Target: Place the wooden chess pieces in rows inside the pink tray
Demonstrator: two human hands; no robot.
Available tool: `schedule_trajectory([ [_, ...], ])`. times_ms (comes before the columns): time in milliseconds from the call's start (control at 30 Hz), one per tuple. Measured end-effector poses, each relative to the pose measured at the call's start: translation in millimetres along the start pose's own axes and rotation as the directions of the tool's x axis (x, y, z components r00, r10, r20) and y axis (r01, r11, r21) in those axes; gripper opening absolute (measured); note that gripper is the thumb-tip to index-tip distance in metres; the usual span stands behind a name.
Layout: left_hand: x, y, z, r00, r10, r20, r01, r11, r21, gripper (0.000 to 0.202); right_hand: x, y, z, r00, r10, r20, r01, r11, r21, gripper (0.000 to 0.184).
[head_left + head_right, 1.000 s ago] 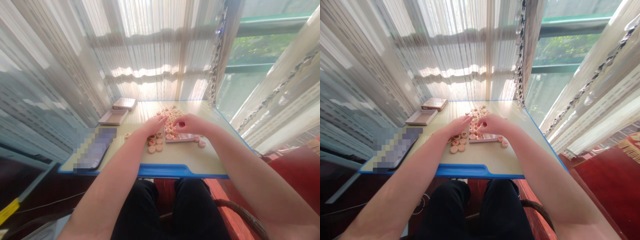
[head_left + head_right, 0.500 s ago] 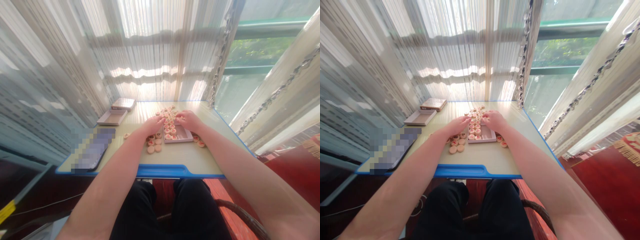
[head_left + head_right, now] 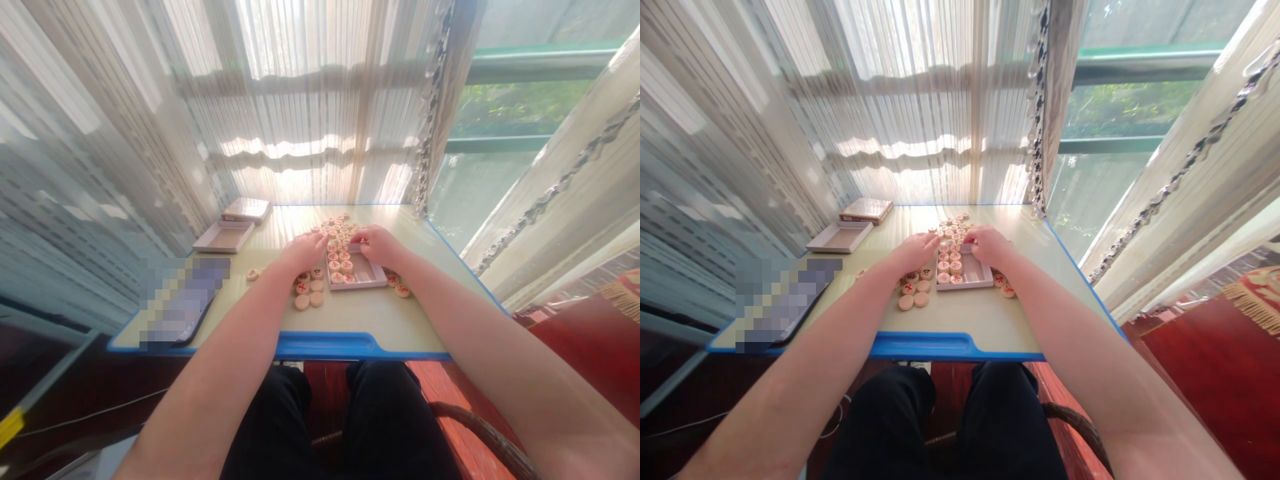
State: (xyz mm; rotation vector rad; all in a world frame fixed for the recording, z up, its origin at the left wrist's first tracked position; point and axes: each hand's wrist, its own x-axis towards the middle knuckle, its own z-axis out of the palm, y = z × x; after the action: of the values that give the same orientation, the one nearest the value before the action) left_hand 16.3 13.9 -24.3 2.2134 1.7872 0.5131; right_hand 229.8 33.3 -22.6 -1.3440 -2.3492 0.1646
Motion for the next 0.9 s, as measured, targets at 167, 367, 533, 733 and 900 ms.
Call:
schedule_trajectory([
  [167,-0.5,1.8,1.0,0.999,0.036,0.007,-0.036,0.994,0.105,0.053,0.1,2.3,1.2,1.000,-0.020,-0.003,0.020,1.000,-0.001,0.034],
  [367,-4.2,4.7,-0.6,0.997,0.068,0.042,-0.073,0.989,0.130,0.053,0.5,5.7,2.3,1.000,-0.030,0.005,0.030,1.000,-0.008,0.034],
  [533,-7.8,5.8,-4.2,0.999,-0.017,-0.028,0.020,0.993,0.120,0.052,-0.5,3.1,0.7,1.000,-0.007,0.001,0.007,1.000,-0.014,0.032],
  [733,-9.6,9.2,-8.5,0.993,-0.112,-0.045,0.118,0.979,0.168,0.057,0.9,4.3,2.1,0.999,0.041,0.007,-0.041,0.998,-0.037,0.033],
  [900,-6.7,5.1,-6.9,0.994,-0.088,-0.063,0.101,0.963,0.250,0.045,1.0,3.9,1.3,0.996,0.086,0.025,-0.084,0.992,-0.090,0.031],
])
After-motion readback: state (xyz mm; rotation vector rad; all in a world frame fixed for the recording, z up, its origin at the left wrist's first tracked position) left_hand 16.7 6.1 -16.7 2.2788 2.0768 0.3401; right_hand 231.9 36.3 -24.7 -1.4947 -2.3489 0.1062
